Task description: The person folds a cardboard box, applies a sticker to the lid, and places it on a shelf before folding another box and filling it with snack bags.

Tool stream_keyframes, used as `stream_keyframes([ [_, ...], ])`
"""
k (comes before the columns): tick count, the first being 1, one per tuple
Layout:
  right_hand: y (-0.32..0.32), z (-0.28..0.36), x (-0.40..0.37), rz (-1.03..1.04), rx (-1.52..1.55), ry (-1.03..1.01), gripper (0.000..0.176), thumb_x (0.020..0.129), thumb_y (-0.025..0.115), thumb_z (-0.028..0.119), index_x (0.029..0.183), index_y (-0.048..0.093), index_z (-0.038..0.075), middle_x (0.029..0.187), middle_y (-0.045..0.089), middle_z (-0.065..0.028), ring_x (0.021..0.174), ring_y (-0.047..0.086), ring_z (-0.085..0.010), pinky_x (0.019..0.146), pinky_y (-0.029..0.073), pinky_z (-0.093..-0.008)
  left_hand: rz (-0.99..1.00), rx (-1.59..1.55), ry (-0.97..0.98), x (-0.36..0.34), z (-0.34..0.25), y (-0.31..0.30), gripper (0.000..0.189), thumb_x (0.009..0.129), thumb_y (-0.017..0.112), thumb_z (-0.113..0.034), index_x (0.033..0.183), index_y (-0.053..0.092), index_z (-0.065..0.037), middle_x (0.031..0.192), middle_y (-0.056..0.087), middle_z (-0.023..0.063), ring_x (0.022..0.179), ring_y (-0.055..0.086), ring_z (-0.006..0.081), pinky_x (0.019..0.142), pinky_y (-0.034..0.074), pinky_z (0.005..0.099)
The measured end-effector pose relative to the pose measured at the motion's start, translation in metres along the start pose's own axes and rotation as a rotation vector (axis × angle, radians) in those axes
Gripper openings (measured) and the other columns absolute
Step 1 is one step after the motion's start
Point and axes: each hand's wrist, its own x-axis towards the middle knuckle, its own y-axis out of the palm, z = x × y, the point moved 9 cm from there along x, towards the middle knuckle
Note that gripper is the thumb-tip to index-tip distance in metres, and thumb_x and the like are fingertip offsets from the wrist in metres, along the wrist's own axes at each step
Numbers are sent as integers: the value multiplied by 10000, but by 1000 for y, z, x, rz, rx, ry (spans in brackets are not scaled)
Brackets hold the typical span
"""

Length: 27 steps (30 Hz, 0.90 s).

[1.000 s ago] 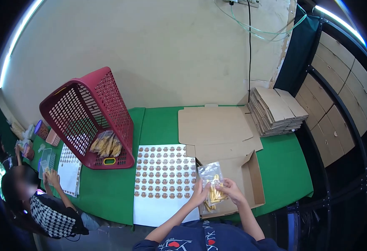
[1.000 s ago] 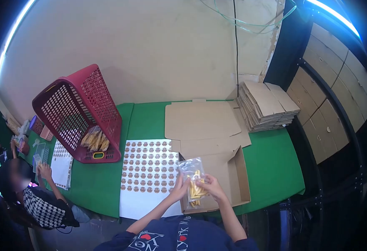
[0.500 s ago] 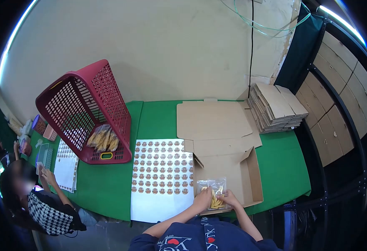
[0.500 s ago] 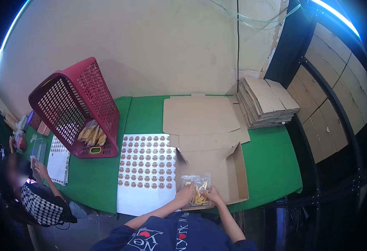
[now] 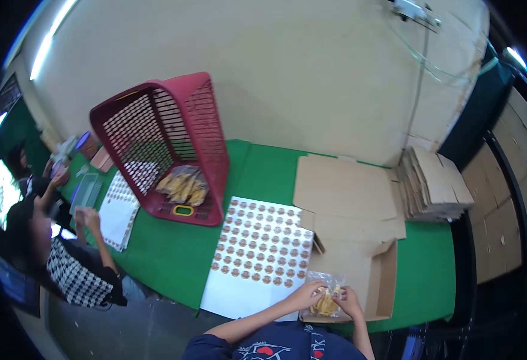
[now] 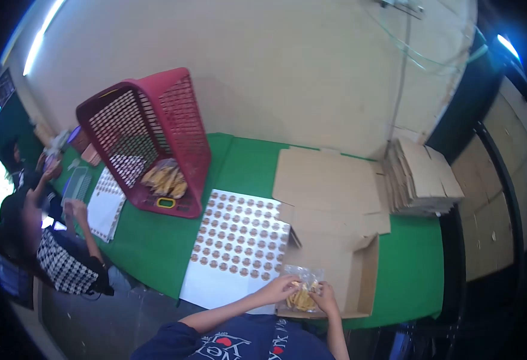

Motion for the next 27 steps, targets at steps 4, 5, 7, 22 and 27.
stream_keyframes([
  [4, -27, -5, 12, -43, 46, 38, 476, 685, 700, 186, 1069, 485, 5, 915, 539, -135, 714, 544, -184, 646, 471, -297, -382, -181, -145, -12, 62, -127, 209, 818, 533, -153, 963, 570, -7, 887, 623, 86, 780, 585, 136, 639, 479, 278],
  [5, -32, -6, 17, -48, 55, 31, 465, 689, 696, 181, 1065, 488, 6, 908, 542, -130, 713, 542, -178, 642, 469, -293, -561, -357, -235, -30, 57, -174, 169, 807, 540, -92, 956, 577, -23, 899, 619, 63, 790, 578, 119, 633, 467, 247],
  [7, -45, 0, 29, -71, 74, 19, 442, 696, 689, 172, 1057, 493, 9, 894, 547, -120, 709, 537, -166, 633, 464, -284, -958, -463, 40, -49, 105, -253, 125, 802, 512, -27, 923, 546, -21, 851, 585, 55, 758, 565, 102, 529, 433, 196],
  [22, -35, 29, 51, 18, 189, 48, 348, 751, 643, 133, 1041, 508, -1, 848, 584, -94, 699, 551, -136, 634, 468, -263, -1375, -1290, -376, -38, 340, -400, 180, 829, 578, -168, 828, 531, 6, 748, 614, 88, 575, 587, 121, 504, 509, 173],
  [27, -49, 23, 42, -59, 182, 57, 337, 752, 640, 131, 1034, 514, -1, 845, 582, -98, 702, 556, -142, 633, 470, -265, -1239, -1743, -60, -29, 302, -374, 122, 840, 554, -168, 801, 528, -54, 717, 579, 18, 599, 564, 89, 511, 479, 170],
])
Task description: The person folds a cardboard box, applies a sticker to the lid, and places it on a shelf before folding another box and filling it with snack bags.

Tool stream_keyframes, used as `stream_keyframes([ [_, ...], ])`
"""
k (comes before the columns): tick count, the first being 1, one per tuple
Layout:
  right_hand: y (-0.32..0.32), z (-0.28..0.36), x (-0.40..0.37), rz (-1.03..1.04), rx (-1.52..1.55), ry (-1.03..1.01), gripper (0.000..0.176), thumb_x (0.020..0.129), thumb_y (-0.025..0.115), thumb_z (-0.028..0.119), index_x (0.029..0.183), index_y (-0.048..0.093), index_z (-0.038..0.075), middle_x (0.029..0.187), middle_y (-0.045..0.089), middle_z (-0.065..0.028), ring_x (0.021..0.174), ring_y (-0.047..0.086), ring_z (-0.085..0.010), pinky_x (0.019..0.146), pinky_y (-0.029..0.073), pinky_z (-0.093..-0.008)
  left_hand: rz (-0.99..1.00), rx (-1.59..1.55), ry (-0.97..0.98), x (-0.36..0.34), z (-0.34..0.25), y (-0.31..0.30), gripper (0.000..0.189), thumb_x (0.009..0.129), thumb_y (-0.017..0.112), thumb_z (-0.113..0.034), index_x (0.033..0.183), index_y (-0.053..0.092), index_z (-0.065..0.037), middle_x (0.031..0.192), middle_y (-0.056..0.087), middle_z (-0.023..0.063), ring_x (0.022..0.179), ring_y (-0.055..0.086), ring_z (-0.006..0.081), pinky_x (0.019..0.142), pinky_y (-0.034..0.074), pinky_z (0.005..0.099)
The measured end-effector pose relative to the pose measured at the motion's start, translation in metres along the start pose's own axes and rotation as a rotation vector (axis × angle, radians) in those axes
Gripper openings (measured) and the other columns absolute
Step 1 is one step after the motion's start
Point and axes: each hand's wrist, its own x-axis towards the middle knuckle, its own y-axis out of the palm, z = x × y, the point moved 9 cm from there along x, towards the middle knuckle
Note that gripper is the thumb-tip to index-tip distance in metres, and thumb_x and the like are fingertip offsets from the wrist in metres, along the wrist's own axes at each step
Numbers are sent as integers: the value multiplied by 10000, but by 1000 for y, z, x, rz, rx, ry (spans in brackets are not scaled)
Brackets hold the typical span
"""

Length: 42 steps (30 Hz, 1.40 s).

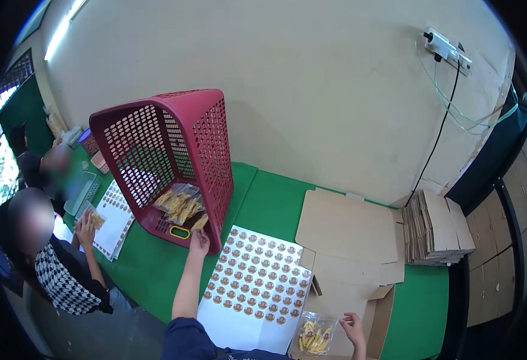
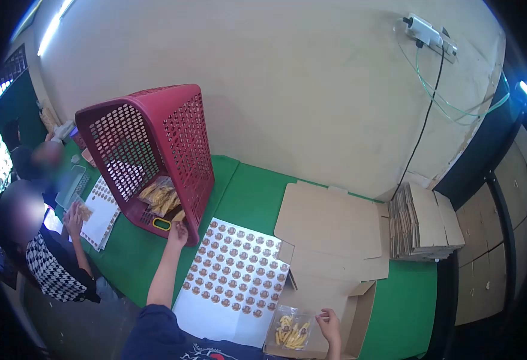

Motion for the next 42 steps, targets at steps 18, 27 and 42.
stream_keyframes([
  [18, 91, 147, -34, 187, 852, -219, 249, 848, 543, 109, 1064, 494, -5, 918, 575, -74, 836, 559, -133, 750, 466, -265, 510, 915, -568, -360, 245, -25, 208, 845, 557, -188, 963, 570, -17, 878, 615, 50, 800, 572, 93, 713, 469, 222],
  [27, 20, 158, -46, 45, 864, -316, 89, 836, 546, 63, 913, 517, 28, 868, 595, -49, 773, 559, -85, 696, 444, -217, 875, 1209, -213, -384, 249, 29, 569, 812, 609, -289, 1246, 372, -9, 1109, 541, 92, 1018, 524, 159, 918, 392, 308],
  [42, 18, 209, -70, 87, 731, -430, 146, 859, 534, 113, 944, 500, -1, 873, 567, -49, 818, 528, -94, 726, 427, -231, 744, 1231, 435, -406, 203, 103, 257, 812, 618, -243, 731, 568, -5, 556, 459, -22, 503, 368, 26, 422, 271, 203],
])
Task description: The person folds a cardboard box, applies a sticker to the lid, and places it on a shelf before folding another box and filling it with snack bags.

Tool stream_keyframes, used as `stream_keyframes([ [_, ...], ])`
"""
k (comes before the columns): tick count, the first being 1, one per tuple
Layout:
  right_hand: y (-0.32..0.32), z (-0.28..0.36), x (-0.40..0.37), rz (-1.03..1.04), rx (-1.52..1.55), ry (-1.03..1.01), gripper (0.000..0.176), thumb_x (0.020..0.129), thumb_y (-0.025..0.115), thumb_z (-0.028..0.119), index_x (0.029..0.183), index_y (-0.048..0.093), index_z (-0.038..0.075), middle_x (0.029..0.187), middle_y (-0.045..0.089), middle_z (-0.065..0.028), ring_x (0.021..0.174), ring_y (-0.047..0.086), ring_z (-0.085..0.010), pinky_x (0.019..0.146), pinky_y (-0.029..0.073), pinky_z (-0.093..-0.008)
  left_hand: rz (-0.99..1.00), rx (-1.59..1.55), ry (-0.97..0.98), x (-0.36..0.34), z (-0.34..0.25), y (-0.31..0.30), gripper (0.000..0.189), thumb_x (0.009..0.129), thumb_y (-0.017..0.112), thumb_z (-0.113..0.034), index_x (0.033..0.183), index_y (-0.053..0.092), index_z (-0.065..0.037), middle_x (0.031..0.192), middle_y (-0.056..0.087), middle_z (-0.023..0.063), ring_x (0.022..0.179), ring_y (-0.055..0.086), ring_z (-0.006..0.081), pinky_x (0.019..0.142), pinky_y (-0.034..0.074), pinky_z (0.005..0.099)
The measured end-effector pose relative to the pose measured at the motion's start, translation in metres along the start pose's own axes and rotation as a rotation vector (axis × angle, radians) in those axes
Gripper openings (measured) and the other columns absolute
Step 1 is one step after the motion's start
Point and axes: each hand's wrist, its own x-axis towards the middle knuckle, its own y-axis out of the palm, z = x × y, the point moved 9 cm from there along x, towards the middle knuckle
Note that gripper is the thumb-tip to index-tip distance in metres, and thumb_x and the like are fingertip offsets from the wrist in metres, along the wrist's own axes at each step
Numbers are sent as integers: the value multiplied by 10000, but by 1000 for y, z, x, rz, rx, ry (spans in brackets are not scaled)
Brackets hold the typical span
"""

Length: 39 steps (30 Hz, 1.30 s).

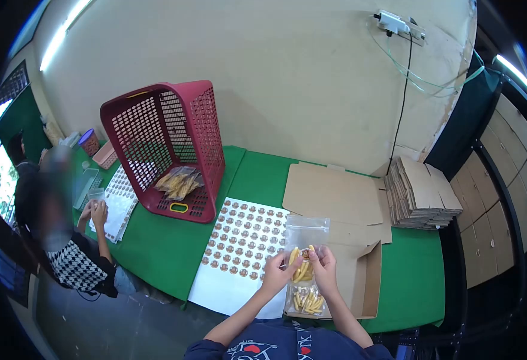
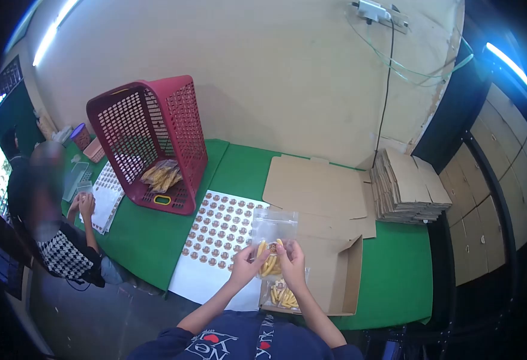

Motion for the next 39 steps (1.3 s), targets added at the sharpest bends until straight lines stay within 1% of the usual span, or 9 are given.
stream_keyframes([
  [4, 2, 3, -6, 45, 75, -8, 163, 831, 565, 69, 962, 494, 2, 882, 567, -50, 844, 531, -97, 741, 435, -231, -65, -85, 10, -3, -18, 7, 252, 801, 630, -226, 712, 574, 3, 552, 500, -3, 495, 406, 27, 408, 292, 220],
  [7, -3, 1, -7, 67, 94, 39, 193, 811, 596, 62, 966, 499, 0, 901, 567, -47, 811, 542, -95, 719, 446, -235, -60, 143, 96, -4, -19, 7, 259, 799, 629, -215, 675, 570, 4, 540, 518, 14, 472, 418, 30, 395, 300, 233],
  [10, -3, -1, -9, 103, 148, 64, 199, 815, 590, 62, 982, 504, -2, 912, 571, -49, 831, 541, -89, 718, 449, -229, -84, 96, 98, -6, -25, 8, 272, 803, 625, -206, 643, 561, 4, 499, 491, 7, 443, 397, 33, 385, 290, 233],
  [16, -9, 0, -15, 107, 93, 59, 206, 839, 550, 76, 1018, 508, -17, 948, 576, -53, 869, 539, -87, 754, 439, -228, -67, 71, 65, -4, -18, 10, 258, 826, 599, -222, 725, 610, 15, 469, 474, -4, 427, 389, 35, 381, 283, 228],
  [22, -23, -17, -16, 22, 161, 84, 181, 826, 554, 50, 985, 509, -24, 883, 581, -48, 824, 539, -87, 736, 431, -234, 47, 23, -26, 1, 8, 19, 275, 834, 584, -256, 778, 622, 11, 523, 530, 13, 441, 425, 40, 392, 317, 225],
  [25, -26, -24, -16, 10, 135, 87, 169, 826, 561, 58, 967, 511, -19, 858, 584, -42, 795, 544, -80, 702, 437, -226, 128, 235, -68, 6, -8, 20, 225, 841, 573, -222, 805, 626, -7, 612, 558, -8, 464, 430, 13, 409, 322, 185],
  [28, -25, -14, -16, -28, 56, 0, 147, 828, 567, 66, 945, 529, -15, 844, 586, -36, 756, 549, -75, 664, 444, -214, 133, 317, 48, 4, -21, 26, 208, 827, 590, -217, 794, 624, -15, 597, 549, -1, 483, 450, 22, 427, 338, 192],
  [31, -26, -9, -15, -84, -6, -37, 132, 829, 574, 74, 923, 549, -15, 828, 591, -31, 730, 548, -66, 631, 443, -201, 71, 264, 141, 4, -24, 24, 216, 807, 611, -226, 819, 632, -11, 532, 531, 91, 460, 482, 97, 436, 373, 261],
  [39, -20, -7, -16, -124, 79, -38, 132, 856, 531, 77, 934, 557, -26, 815, 593, -23, 731, 537, -52, 658, 429, -187, 16, 50, 124, 6, -23, 20, 251, 845, 573, -226, 810, 627, 18, 590, 579, 42, 502, 483, 52, 446, 383, 226],
])
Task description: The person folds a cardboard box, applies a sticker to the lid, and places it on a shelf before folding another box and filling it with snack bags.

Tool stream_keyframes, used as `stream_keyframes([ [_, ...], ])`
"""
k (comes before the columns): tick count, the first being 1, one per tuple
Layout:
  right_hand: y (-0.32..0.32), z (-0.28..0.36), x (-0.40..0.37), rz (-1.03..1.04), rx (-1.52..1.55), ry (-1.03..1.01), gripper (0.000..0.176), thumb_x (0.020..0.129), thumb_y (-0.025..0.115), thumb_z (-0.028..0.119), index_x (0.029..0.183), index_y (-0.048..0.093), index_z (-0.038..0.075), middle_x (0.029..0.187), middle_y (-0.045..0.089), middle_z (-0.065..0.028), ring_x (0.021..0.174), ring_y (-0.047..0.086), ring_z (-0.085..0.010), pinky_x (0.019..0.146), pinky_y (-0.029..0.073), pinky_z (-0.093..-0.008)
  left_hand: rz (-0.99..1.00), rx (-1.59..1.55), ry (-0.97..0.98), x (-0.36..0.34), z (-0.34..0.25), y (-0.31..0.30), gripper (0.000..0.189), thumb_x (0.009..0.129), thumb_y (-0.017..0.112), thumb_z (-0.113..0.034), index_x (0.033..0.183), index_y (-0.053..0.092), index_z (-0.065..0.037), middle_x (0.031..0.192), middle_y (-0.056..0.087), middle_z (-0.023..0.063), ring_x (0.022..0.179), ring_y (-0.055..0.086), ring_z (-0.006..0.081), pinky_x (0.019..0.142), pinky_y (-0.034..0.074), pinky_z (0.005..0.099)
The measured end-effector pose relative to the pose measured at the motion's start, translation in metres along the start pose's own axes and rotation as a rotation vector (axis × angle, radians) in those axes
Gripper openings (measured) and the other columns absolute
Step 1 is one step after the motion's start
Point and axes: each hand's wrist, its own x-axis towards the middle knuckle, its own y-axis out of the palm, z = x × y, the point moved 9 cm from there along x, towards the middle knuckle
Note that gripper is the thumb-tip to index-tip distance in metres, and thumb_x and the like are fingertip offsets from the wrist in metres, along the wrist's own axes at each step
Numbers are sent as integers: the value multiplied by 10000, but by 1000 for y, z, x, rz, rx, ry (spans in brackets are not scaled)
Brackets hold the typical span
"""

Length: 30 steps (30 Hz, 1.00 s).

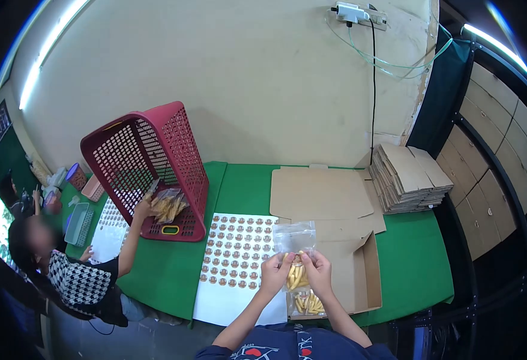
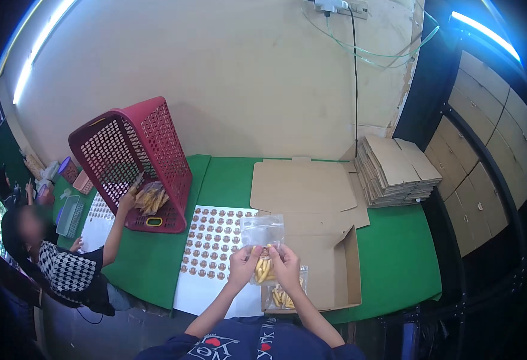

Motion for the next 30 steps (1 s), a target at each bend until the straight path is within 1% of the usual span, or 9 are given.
stream_keyframes([
  [4, 1, 1, 4, 19, 30, 8, 161, 874, 514, 120, 930, 548, -28, 791, 587, -23, 718, 536, -52, 642, 433, -189, 66, -161, -209, 6, 24, -3, 266, 863, 550, -235, 823, 622, 18, 574, 550, 1, 492, 444, 30, 438, 360, 205],
  [5, 0, 2, 6, -10, 41, 13, 154, 864, 528, 110, 932, 550, -26, 795, 590, -26, 720, 538, -53, 646, 433, -188, 123, -119, -191, 11, 30, -4, 302, 844, 573, -285, 850, 613, 14, 571, 531, -14, 496, 422, 22, 440, 341, 195],
  [8, 2, 9, 11, -54, 26, 23, 145, 833, 571, 91, 922, 557, -22, 796, 597, -34, 720, 542, -57, 648, 434, -189, 220, 122, -92, 11, -7, 0, 349, 806, 615, -332, 875, 604, 10, 563, 527, -3, 501, 428, 29, 447, 340, 199],
  [9, 3, 12, 12, -43, -10, 25, 145, 823, 586, 91, 910, 559, -21, 790, 597, -36, 717, 543, -59, 641, 436, -190, 227, 171, -62, 11, -5, 2, 353, 771, 654, -325, 895, 600, 1, 572, 525, 16, 505, 437, 41, 457, 352, 206],
  [12, -6, 5, 16, -41, -101, 14, 147, 797, 622, 91, 875, 562, -19, 781, 599, -42, 704, 548, -67, 626, 442, -195, 235, 223, -58, 9, -3, 5, 306, 768, 659, -282, 899, 602, -11, 580, 512, 17, 505, 434, 52, 454, 349, 221],
  [15, -11, 2, 16, -108, -138, -24, 174, 788, 641, 123, 847, 573, -25, 752, 601, -51, 672, 554, -73, 584, 445, -202, 199, 110, -48, 9, -7, 6, 272, 770, 656, -253, 898, 601, -19, 603, 503, 13, 509, 419, 57, 449, 328, 228],
  [19, -11, 2, 12, -163, -80, -49, 180, 801, 628, 135, 848, 575, -31, 747, 600, -57, 645, 547, -76, 553, 437, -202, 242, 137, -51, 9, 3, 7, 247, 778, 648, -233, 901, 601, -23, 636, 523, 14, 521, 426, 53, 462, 334, 215],
  [24, -10, -18, 13, -123, 7, 27, 150, 833, 587, 132, 874, 560, -10, 778, 597, -40, 697, 544, -71, 628, 438, -204, 222, 19, -115, 6, 15, 8, 244, 785, 643, -227, 902, 599, -17, 645, 544, 16, 534, 430, 40, 462, 334, 202],
  [30, 2, -20, 11, 0, 34, 115, 126, 857, 551, 135, 888, 556, 13, 806, 592, -19, 739, 531, -57, 675, 425, -205, 171, 185, -98, 13, 13, -5, 236, 791, 639, -237, 778, 599, -5, 536, 509, 5, 488, 404, 42, 437, 321, 217],
])
